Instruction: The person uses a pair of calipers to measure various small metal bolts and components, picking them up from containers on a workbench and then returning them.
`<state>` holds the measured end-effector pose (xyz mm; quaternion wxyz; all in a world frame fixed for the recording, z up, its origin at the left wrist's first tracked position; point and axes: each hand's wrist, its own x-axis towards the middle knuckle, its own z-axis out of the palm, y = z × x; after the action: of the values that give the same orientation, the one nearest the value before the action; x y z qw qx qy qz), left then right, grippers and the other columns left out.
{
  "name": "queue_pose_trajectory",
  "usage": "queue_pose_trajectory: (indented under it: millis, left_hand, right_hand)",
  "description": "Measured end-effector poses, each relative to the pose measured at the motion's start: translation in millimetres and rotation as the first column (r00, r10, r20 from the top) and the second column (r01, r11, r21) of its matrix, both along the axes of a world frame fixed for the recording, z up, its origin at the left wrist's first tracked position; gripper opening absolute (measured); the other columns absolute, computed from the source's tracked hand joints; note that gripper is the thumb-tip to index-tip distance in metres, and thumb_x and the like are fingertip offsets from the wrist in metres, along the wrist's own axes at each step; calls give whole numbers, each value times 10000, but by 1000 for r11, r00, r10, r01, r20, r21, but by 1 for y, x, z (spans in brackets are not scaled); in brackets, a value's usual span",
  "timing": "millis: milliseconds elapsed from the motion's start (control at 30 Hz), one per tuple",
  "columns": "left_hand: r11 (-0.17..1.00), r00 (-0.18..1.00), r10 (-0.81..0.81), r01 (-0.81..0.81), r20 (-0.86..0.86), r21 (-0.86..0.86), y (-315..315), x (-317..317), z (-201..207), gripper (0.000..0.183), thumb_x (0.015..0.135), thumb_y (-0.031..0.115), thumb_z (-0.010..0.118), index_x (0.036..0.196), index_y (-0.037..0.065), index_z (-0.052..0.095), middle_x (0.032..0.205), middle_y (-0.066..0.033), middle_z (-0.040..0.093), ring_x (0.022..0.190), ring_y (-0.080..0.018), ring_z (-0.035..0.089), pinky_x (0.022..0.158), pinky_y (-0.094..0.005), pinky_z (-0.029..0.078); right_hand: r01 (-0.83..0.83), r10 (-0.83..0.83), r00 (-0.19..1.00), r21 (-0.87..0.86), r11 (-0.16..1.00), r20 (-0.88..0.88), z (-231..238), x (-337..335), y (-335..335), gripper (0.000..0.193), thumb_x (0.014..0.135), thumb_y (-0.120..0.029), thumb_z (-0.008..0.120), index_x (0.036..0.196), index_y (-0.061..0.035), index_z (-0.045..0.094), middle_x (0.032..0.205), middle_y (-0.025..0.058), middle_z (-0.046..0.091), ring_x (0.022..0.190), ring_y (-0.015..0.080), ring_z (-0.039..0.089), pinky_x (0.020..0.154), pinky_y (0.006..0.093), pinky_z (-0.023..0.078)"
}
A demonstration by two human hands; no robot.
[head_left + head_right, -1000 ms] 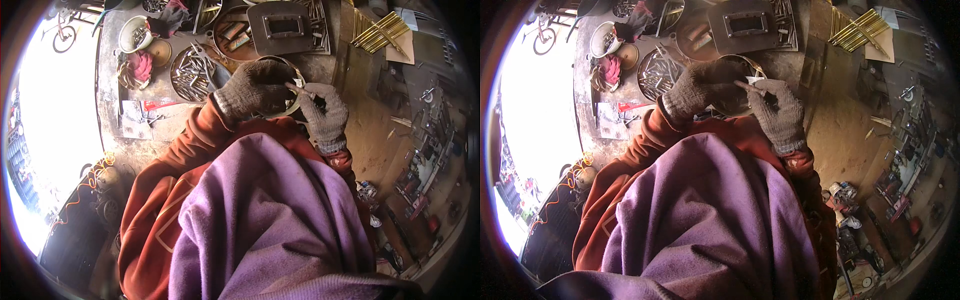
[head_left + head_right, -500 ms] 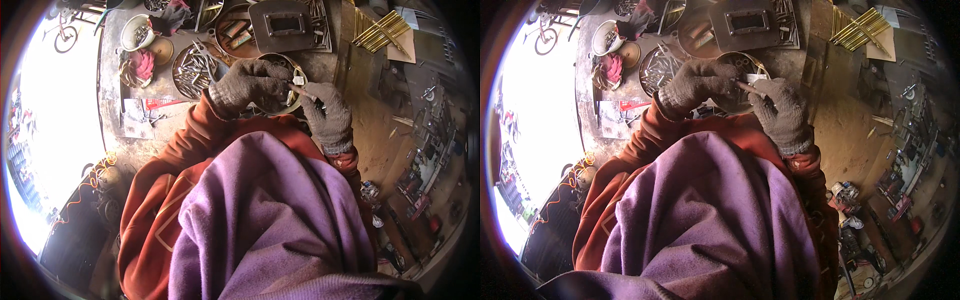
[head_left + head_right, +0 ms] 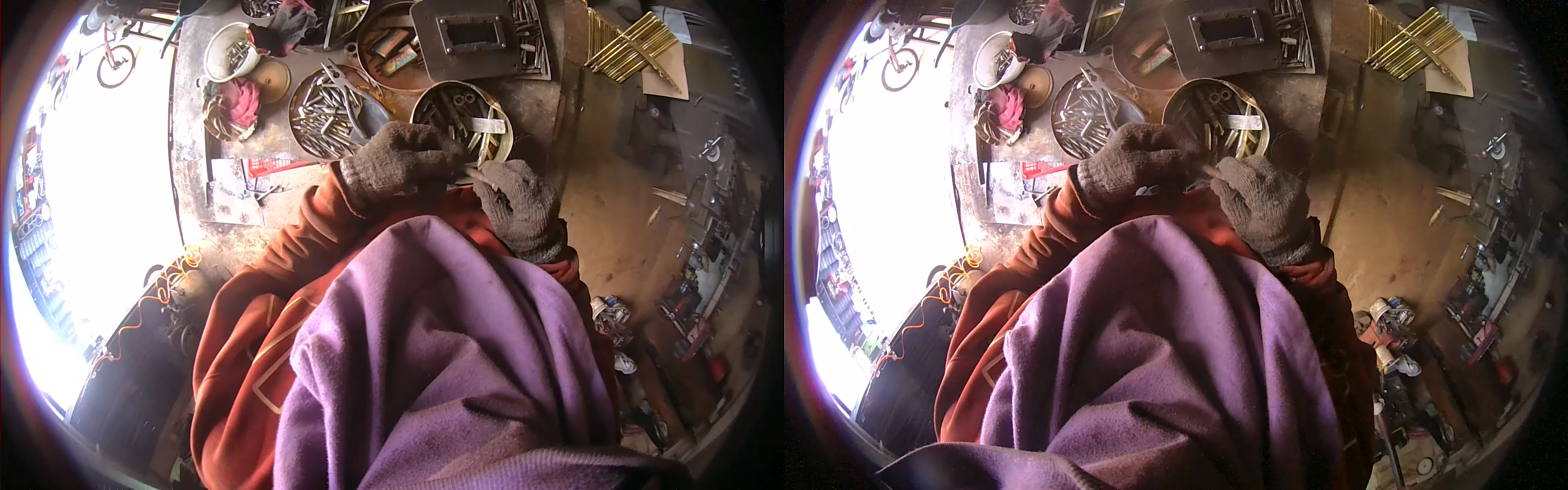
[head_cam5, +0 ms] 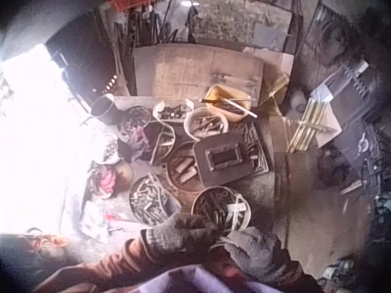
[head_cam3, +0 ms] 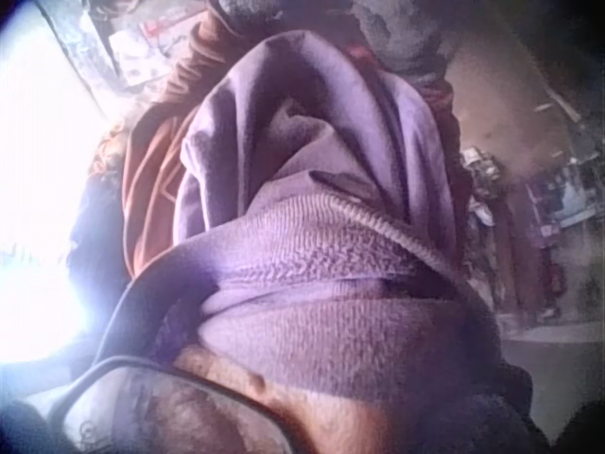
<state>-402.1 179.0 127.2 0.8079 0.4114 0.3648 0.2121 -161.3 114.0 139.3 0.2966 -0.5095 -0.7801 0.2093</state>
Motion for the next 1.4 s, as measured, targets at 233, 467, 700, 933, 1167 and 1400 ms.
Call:
queue_pose_trajectory:
  millis: [233, 467, 700, 933, 1167, 1400]
  left_hand:
    - [372, 975, -15, 210, -220, 904, -1, 6, 18, 202, 896, 90, 680, 1062, -23, 694, 884, -63, 691, 798, -140, 662, 723, -294, 539]
    - [981, 1000, -14, 19, -25, 191, -20, 18, 24, 221, 892, 81, 700, 1084, -25, 681, 901, -69, 696, 808, -150, 672, 712, -295, 554]
    - [982, 998, 47, -38, -47, 186, -27, 30, 26, 246, 884, 58, 714, 1114, -25, 679, 946, -72, 701, 839, -142, 671, 746, -296, 563]
    - [887, 994, 86, -107, 67, 449, -33, 41, 19, 333, 897, 98, 714, 1197, -34, 655, 1002, -82, 699, 863, -160, 673, 760, -302, 567]
    - [984, 984, 14, 18, -179, 175, -24, 41, 31, 311, 947, 128, 643, 1226, -10, 651, 1019, -81, 702, 899, -153, 669, 770, -287, 546]
    - [987, 984, 126, -137, -129, -82, -22, 54, 47, 274, 944, 102, 635, 1197, 3, 669, 985, -35, 684, 847, -113, 634, 764, -262, 528]
  right_hand:
    - [40, -53, 991, -106, 994, -126, 9, 5, -10, 182, 849, -141, 772, 993, -75, 682, 865, 103, 685, 780, 295, 667, 736, 389, 513]
    - [13, -130, 957, -410, 912, -258, 22, 15, -14, 115, 906, -132, 729, 932, -42, 663, 784, 74, 639, 677, 188, 596, 641, 340, 494]
    - [18, -153, 936, -392, 920, -317, 14, 24, -18, 108, 931, -141, 702, 942, -41, 663, 785, 44, 635, 692, 143, 587, 630, 319, 481]
    - [-94, -499, 749, -816, 570, -435, 17, 33, -18, 145, 974, -190, 657, 941, -50, 673, 729, -2, 624, 618, 74, 551, 581, 260, 449]
    - [-2, -212, 887, -463, 886, -410, 14, 34, -14, 136, 972, -182, 658, 952, -47, 666, 741, 11, 614, 628, 85, 554, 586, 279, 463]
    - [-16, -119, 930, -363, 932, -348, 20, 41, -8, 131, 970, -161, 654, 971, -30, 651, 782, 39, 628, 628, 119, 570, 593, 308, 482]
